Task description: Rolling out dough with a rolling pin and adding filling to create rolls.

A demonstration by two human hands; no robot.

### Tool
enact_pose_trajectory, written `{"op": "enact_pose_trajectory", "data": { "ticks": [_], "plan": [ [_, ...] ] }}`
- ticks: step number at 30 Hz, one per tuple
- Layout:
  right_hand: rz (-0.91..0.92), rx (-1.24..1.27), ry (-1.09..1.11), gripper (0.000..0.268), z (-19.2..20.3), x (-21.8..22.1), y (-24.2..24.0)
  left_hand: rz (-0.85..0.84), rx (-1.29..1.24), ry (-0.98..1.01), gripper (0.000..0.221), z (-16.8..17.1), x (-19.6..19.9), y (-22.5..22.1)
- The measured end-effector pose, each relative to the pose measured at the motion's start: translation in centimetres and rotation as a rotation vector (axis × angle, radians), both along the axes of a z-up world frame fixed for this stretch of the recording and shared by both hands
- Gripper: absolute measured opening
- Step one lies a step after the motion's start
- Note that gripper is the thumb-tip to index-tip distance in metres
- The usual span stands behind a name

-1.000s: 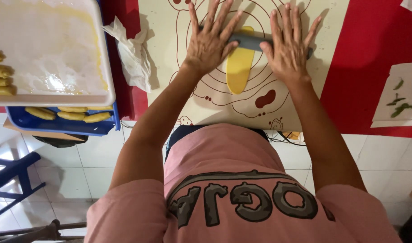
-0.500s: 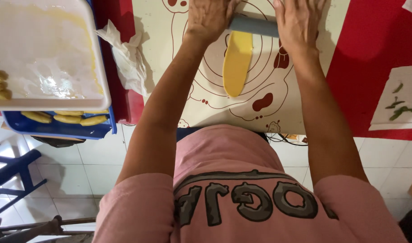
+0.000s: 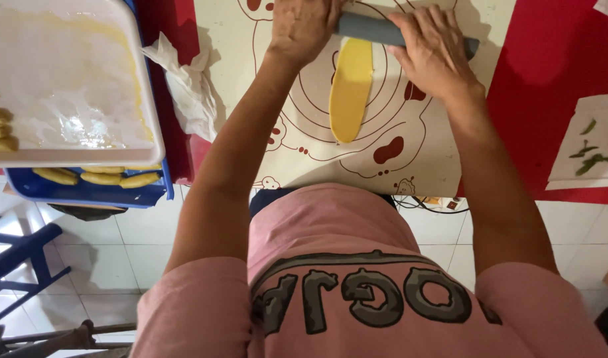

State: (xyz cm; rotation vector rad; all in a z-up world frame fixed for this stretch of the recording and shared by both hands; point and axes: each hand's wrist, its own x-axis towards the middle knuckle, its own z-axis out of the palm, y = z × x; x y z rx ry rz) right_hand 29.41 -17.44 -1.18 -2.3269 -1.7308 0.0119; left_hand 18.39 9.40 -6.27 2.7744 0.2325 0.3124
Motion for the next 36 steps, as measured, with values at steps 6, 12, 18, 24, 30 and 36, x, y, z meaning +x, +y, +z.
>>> {"op": "enact_pose_trajectory", "data": {
  "ticks": [6,12,18,24,30,36],
  "plan": [
    [-0.017,-0.004,-0.071,0.051,-2.2,-5.2,-2.4,0.005,0.114,0.140,0.050,4.7,-4.8,-2.1],
    [-0.088,-0.001,-0.058,0.049,0.0,-9.2,-2.7,-0.127,-0.029,0.388,0.064,6.0,-7.8,-3.3],
    [-0.138,0.010,-0.085,0.055,-0.2,-11.1,-2.7,-0.143,-0.012,0.460,0.061,6.9,-9.8,-4.2],
    [-0.243,-0.080,0.077,0.059,0.0,-14.8,-3.9,-0.149,-0.005,0.517,0.063,7.2,-13.7,-6.1],
    [-0.302,-0.018,0.014,0.057,-1.1,-18.0,-5.1,-0.154,-0.008,0.482,0.065,6.3,-17.7,-8.0],
    [-0.342,0.042,-0.006,0.045,-1.7,-20.1,-6.0,-0.157,-0.066,0.326,0.070,4.1,-20.9,-9.6]
  ]
}}
